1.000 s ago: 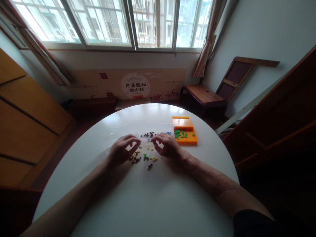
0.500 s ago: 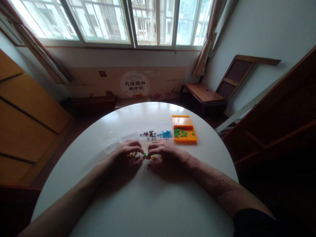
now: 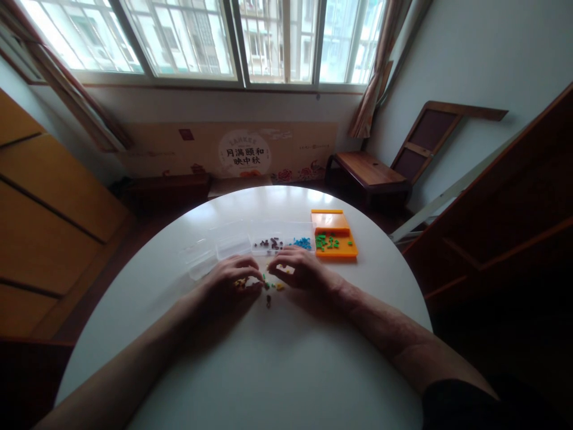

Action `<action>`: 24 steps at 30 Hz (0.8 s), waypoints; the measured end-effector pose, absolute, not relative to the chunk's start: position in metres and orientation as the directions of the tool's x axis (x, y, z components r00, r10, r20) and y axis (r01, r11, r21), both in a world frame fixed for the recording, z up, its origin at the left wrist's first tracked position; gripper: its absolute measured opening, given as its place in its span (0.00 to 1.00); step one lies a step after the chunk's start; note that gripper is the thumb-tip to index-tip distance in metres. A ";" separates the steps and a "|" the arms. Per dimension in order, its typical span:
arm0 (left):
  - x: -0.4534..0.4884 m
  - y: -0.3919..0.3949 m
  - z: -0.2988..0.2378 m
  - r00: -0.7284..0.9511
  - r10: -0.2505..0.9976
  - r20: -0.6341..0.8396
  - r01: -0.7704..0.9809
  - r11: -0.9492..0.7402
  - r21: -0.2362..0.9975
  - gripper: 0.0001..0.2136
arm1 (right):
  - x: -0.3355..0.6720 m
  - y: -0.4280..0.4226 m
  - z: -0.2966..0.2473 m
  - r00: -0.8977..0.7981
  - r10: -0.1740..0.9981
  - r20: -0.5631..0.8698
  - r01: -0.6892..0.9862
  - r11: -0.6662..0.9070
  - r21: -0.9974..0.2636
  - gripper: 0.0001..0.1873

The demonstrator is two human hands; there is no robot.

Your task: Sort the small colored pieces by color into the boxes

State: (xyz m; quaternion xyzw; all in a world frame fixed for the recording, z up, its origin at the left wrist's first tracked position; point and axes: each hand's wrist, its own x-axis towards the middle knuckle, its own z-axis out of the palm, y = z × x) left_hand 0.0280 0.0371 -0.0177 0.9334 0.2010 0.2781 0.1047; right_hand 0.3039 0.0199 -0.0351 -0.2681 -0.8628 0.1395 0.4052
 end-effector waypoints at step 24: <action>0.030 0.039 -0.018 0.772 0.422 0.476 0.330 -0.905 0.267 0.08 | 0.304 0.032 -0.040 -0.120 0.737 0.665 0.626 0.576 -0.526 0.07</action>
